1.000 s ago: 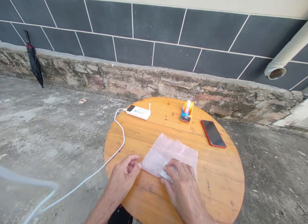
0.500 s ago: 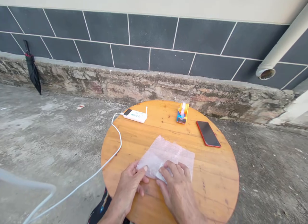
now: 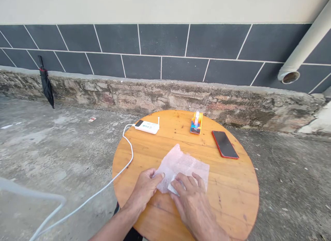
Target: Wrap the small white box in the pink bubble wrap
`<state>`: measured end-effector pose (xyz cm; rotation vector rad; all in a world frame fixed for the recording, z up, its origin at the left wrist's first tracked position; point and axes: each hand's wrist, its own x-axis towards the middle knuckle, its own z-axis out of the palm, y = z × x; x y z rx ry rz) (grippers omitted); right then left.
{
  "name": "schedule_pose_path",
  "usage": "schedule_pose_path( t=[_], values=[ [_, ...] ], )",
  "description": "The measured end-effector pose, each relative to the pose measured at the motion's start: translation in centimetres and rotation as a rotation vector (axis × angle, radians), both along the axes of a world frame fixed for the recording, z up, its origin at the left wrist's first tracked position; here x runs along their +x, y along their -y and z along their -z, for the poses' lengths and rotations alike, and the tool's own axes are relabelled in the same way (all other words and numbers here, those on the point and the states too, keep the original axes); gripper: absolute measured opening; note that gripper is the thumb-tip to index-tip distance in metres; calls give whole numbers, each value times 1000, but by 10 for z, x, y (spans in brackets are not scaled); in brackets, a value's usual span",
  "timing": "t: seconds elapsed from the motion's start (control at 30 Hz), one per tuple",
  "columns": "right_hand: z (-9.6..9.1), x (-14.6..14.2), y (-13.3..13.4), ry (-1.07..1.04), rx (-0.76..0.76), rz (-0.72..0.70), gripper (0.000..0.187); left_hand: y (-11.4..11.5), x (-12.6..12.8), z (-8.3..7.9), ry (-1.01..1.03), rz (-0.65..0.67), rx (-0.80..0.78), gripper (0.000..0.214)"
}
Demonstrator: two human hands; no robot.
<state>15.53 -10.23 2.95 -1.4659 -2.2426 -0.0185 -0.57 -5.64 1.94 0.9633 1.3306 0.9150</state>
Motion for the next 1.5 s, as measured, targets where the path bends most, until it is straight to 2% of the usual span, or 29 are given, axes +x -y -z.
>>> schedule_pose_path(
  t=[0.3, 0.43, 0.57, 0.77, 0.97, 1.23, 1.5],
  values=[
    [-4, 0, 0, 13, -33, -3, 25, 5, 12, -1, 59, -16, 100, 31],
    [-3, 0, -1, -5, -22, -8, 29, 4, 13, 1, 76, 36, 151, 31],
    [0, 1, -2, -20, 8, -8, 29, 4, 16, 1, 21, 86, 200, 29],
    [1, 2, 1, -10, -6, -2, 35, 7, 20, -1, -112, 69, 274, 20],
    [1, 1, 1, -3, -33, 6, 33, 9, 21, 2, -113, 41, 309, 16],
    [-3, 1, 0, -9, -57, -23, 31, 17, 22, -5, -154, 50, 400, 8],
    [-6, 3, -4, -158, -77, -36, 29, 19, 21, 1, -309, 117, 519, 8]
  ],
)
